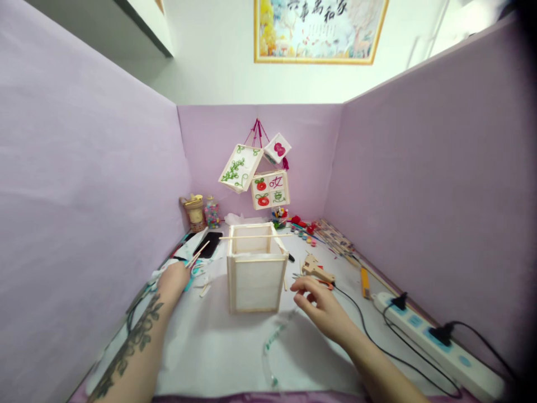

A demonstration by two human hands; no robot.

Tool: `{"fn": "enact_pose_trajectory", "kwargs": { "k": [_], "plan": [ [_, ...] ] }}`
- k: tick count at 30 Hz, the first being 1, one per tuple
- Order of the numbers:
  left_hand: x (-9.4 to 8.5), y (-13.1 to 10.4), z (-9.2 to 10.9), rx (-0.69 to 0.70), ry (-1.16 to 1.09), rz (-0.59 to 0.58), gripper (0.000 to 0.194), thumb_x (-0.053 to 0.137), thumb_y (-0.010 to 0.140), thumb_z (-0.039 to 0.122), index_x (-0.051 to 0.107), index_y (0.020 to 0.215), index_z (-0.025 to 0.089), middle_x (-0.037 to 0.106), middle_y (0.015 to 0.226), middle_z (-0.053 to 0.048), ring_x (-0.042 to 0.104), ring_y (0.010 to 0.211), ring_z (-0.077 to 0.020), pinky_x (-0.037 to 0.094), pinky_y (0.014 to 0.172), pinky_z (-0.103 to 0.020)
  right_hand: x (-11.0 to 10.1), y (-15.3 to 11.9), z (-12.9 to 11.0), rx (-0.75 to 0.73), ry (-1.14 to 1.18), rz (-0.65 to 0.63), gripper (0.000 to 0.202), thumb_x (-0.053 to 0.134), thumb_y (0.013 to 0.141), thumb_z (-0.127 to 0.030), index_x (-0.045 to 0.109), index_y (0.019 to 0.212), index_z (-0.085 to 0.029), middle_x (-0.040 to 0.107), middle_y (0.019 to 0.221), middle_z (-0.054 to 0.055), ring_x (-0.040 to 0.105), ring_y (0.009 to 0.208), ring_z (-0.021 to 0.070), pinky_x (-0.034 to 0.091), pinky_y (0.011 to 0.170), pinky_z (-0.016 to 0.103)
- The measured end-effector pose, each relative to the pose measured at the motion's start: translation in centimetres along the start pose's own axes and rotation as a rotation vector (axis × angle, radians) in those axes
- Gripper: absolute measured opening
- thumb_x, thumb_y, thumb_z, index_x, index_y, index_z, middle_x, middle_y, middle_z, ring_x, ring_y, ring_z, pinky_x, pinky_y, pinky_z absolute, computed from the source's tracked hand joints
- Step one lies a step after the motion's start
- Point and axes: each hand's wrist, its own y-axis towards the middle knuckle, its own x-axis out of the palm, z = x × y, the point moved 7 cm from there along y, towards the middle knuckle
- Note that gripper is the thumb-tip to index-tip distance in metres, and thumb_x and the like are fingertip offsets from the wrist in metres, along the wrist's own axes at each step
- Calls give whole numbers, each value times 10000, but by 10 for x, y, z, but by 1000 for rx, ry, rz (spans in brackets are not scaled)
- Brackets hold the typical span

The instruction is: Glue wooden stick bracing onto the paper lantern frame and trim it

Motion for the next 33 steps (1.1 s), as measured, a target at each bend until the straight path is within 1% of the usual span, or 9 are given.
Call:
{"fn": "enact_pose_trajectory", "kwargs": {
  "k": [4, 8, 11, 13, 18, 21, 25, 29, 33],
  "plan": [
    [-48, -30, 8, 37, -90, 19, 378, 441, 840, 442, 572, 601, 180, 574, 533, -29, 539, 521, -167, 367, 500, -244, -11, -7, -26, -72, -58, 77, 188, 495, 898, -260, 642, 794, -205, 653, 736, 35, 602, 679, 169, 468, 601, 285],
    [-84, -94, 64, 220, -582, 54, 462, 448, 795, 595, 507, 568, 197, 479, 497, 25, 461, 475, -120, 376, 461, -203, -15, -23, -92, -455, -33, 241, 203, 517, 899, -145, 649, 1025, -233, 661, 815, 39, 621, 717, 152, 502, 621, 254],
    [-77, -140, 117, 427, -669, -103, 442, 488, 807, 540, 472, 525, 200, 432, 462, 33, 422, 428, -106, 345, 406, -194, -7, -39, -136, -750, -205, 366, 425, 511, 884, -67, 539, 1280, -218, 657, 853, 58, 610, 713, 164, 502, 623, 273],
    [-69, -159, 136, 511, -702, -142, 445, 484, 838, 499, 429, 513, 200, 417, 450, 36, 400, 416, -99, 333, 395, -189, 3, -46, -149, -854, -331, 378, 458, 501, 890, -80, 490, 1339, -171, 664, 810, 65, 584, 644, 178, 480, 569, 299],
    [-45, -177, 137, 568, -707, -298, 419, 480, 881, 468, 475, 557, 202, 487, 476, 28, 433, 436, -103, 355, 409, -189, 16, -57, -141, -957, -399, 305, 395, 428, 916, -119, 504, 1304, -109, 677, 755, 81, 580, 591, 194, 468, 506, 326],
    [-50, -172, 132, 583, -722, -282, 443, 438, 902, 498, 548, 590, 203, 532, 491, 18, 484, 448, -112, 386, 429, -193, 4, -48, -129, -948, -341, 335, 341, 451, 918, -119, 558, 1236, -181, 681, 780, 57, 614, 649, 181, 510, 585, 316],
    [-68, -149, 119, 494, -707, -33, 460, 447, 887, 526, 570, 591, 197, 541, 511, 16, 501, 456, -115, 390, 430, -193, -44, -2, -114, -776, -217, 477, 248, 498, 907, -117, 663, 1036, -249, 710, 924, 55, 671, 828, 166, 546, 729, 293],
    [-69, -135, 104, 406, -698, 89, 434, 484, 866, 515, 571, 592, 189, 526, 523, 23, 486, 470, -110, 381, 446, -194, -73, 64, -93, -501, 27, 355, 158, 544, 885, -242, 694, 837, -234, 722, 830, 36, 687, 784, 172, 561, 743, 309],
    [-60, -131, 93, 348, -716, 87, 413, 482, 867, 496, 582, 617, 183, 534, 547, 23, 489, 490, -109, 378, 467, -198, -69, 98, -78, -369, 113, 213, 145, 559, 843, -258, 692, 799, -221, 713, 757, 23, 682, 702, 168, 554, 686, 301]
  ]
}}
